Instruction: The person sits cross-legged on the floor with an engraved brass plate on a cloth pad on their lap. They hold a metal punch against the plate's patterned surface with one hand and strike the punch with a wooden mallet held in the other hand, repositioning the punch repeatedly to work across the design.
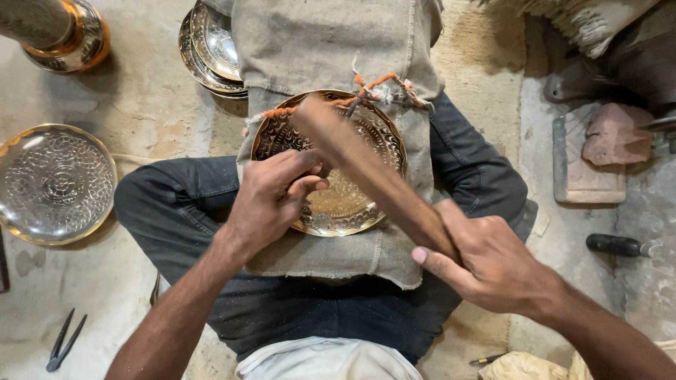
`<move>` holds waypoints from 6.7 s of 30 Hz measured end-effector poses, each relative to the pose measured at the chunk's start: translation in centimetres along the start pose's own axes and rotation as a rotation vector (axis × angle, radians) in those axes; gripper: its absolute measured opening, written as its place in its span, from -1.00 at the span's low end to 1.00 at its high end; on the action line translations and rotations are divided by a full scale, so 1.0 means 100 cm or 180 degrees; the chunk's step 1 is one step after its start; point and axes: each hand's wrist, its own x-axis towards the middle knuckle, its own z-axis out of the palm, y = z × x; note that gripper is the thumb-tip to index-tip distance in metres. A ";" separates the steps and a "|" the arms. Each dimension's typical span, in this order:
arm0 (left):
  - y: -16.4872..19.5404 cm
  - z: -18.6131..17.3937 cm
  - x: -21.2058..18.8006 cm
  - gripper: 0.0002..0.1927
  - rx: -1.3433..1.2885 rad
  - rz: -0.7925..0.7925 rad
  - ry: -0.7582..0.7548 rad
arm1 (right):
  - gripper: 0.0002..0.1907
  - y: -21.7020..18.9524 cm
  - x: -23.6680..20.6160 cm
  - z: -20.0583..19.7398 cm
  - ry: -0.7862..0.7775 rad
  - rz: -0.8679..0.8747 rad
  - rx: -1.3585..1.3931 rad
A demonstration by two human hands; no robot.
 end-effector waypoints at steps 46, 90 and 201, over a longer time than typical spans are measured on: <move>-0.002 -0.010 -0.002 -0.67 -0.0340 -0.0244 0.0260 | -0.48 0.015 0.002 0.003 0.1039 -0.0451 0.0898; 0.012 0.020 -0.030 -0.59 -0.0032 -0.0617 0.1244 | -0.34 -0.010 0.072 -0.053 0.0438 -0.0253 0.0328; 0.011 -0.018 -0.032 -0.64 -0.1579 -0.1024 0.0699 | -0.49 -0.017 0.066 -0.024 0.1852 -0.0546 0.0967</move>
